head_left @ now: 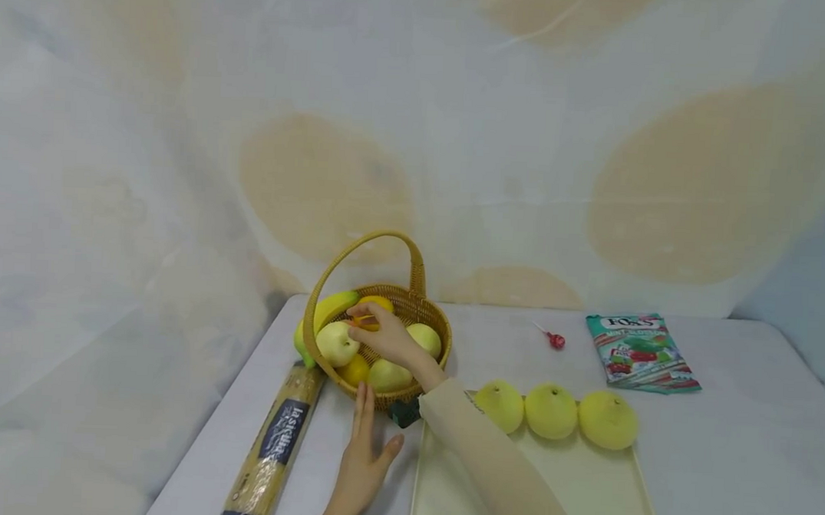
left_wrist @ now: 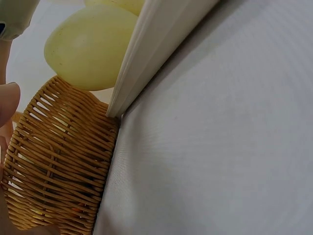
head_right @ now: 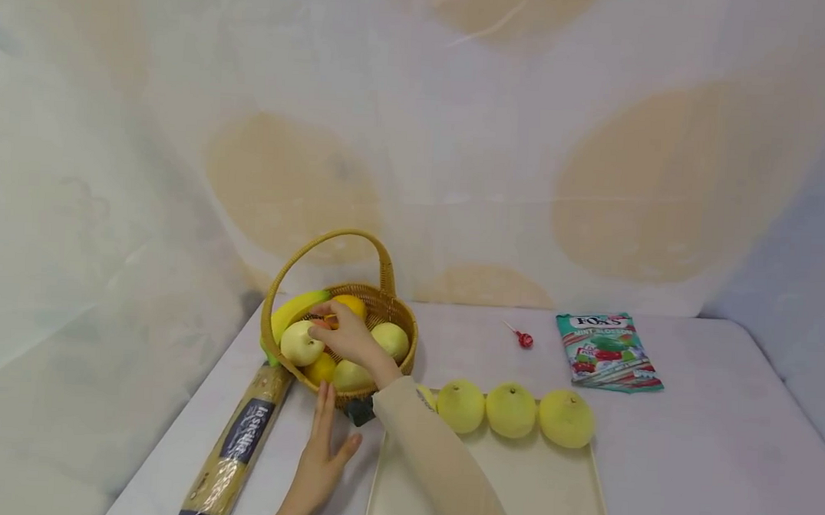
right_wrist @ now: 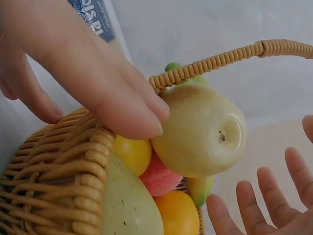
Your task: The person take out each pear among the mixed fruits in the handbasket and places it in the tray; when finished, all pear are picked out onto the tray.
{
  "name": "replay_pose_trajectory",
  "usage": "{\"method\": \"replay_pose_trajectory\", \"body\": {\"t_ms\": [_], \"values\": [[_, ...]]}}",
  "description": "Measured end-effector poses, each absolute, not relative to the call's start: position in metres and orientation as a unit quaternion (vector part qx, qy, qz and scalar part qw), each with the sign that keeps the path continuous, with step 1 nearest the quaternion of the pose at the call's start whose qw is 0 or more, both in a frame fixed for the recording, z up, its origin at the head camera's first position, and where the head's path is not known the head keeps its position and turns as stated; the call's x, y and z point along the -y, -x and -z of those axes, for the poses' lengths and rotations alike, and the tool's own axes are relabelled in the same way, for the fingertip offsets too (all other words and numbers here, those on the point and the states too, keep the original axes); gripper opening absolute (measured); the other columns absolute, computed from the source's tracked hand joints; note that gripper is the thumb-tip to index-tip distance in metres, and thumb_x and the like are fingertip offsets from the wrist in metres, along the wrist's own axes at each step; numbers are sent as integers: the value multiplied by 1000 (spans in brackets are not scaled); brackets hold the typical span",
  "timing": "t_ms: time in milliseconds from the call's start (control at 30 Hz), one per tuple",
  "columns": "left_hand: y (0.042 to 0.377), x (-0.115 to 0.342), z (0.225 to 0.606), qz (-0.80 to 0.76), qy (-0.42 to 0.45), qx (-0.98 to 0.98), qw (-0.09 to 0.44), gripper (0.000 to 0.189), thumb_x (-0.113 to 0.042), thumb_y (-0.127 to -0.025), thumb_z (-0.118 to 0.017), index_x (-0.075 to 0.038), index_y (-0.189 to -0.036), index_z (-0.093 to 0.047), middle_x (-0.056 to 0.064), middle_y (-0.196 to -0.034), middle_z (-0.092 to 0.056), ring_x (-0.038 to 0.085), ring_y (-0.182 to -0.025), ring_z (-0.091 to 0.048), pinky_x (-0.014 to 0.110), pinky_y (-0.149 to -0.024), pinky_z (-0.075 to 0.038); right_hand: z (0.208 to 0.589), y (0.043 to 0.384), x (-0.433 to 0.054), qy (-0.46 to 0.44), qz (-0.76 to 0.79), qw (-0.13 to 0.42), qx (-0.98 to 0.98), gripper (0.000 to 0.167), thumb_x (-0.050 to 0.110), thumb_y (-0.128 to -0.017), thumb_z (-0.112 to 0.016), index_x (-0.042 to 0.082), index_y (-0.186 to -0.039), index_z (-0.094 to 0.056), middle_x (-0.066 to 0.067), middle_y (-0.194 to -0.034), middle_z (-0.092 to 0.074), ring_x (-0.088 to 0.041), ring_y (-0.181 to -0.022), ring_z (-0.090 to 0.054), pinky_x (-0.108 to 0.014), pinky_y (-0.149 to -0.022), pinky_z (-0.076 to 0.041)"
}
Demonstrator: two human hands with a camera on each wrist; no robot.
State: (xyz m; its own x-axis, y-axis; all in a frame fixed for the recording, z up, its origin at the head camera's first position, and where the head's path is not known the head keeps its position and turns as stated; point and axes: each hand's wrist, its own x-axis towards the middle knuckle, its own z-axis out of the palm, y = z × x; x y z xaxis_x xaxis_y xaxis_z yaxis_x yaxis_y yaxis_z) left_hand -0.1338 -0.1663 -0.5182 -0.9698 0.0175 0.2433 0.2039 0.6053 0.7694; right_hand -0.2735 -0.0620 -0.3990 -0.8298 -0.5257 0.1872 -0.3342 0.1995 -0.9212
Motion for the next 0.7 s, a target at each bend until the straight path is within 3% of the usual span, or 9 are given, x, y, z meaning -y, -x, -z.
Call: {"method": "replay_pose_trajectory", "body": {"t_ms": [400, 700], "values": [[134, 167, 518, 439, 62, 890, 109, 87, -31, -93, -63, -21, -158, -5, 3, -166, 2, 52, -136, -35, 70, -92, -43, 404, 275, 69, 271, 572, 99, -768, 40, 27, -97, -57, 9, -132, -53, -13, -138, -55, -34, -128, -51, -47, -102, -47], [135, 166, 520, 438, 66, 889, 113, 87, -31, -93, -63, -21, -158, -6, 4, -166, 1, 51, -138, -33, 70, -95, -41, 407, 280, 77, 269, 564, 101, -774, 42, 28, -97, -57, 9, -134, -53, -10, -139, -52, -30, -128, -50, -45, -104, -45]]}}
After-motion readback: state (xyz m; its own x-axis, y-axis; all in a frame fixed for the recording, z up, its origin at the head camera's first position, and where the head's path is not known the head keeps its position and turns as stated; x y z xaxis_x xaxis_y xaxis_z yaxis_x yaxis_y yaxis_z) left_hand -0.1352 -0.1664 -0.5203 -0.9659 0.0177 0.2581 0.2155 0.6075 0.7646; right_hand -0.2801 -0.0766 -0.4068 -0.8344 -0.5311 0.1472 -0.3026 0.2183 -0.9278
